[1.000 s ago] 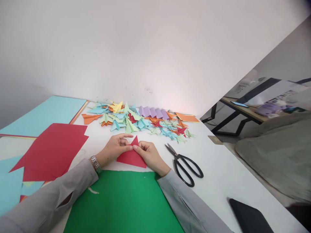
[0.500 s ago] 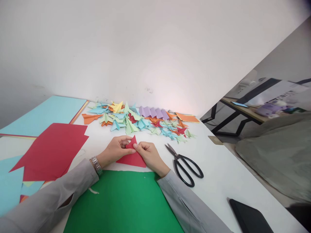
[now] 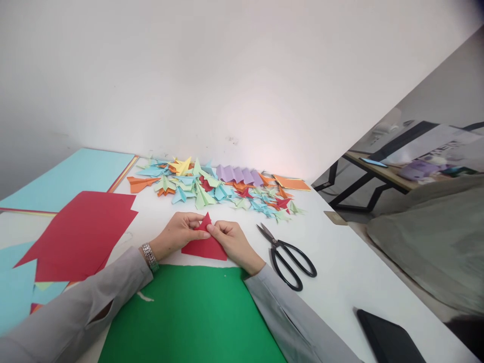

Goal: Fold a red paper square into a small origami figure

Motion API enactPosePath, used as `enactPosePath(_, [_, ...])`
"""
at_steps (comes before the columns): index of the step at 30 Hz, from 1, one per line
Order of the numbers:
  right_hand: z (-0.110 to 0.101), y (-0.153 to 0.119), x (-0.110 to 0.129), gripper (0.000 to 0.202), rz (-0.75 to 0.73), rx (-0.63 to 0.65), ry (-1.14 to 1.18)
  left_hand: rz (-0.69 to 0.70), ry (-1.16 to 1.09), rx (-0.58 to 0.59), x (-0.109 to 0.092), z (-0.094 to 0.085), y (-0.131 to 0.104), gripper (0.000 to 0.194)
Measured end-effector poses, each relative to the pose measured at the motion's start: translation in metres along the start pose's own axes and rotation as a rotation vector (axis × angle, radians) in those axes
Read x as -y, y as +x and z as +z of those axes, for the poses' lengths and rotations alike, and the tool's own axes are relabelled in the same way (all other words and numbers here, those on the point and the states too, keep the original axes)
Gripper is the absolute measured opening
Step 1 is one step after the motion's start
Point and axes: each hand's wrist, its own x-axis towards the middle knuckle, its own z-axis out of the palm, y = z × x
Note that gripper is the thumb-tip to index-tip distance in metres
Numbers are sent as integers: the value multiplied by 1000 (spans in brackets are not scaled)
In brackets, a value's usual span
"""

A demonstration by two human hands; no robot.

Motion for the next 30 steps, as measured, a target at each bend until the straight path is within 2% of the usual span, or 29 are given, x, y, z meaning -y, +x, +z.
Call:
enactPosePath(4, [0, 1, -1, 53, 9, -52, 50, 17, -16, -119, 0, 1, 0, 54])
enactPosePath(12, [0, 0, -1, 50, 11, -79, 92, 42, -126, -93, 0, -2, 1, 48])
enactPosePath(18, [-1, 0, -2, 48, -22, -53, 71, 75, -81, -116, 2, -3, 3, 43])
enactPosePath(25, [-1, 3, -2, 51, -21, -108, 78, 32, -135, -88, 4, -3, 3, 51])
enactPosePath(28, [0, 1, 0, 50, 5, -114, 131, 74, -93, -126, 3, -2, 3, 46])
enactPosePath(30, [0, 0, 1, 48, 27, -75, 132, 102, -47, -133, 3, -2, 3, 44])
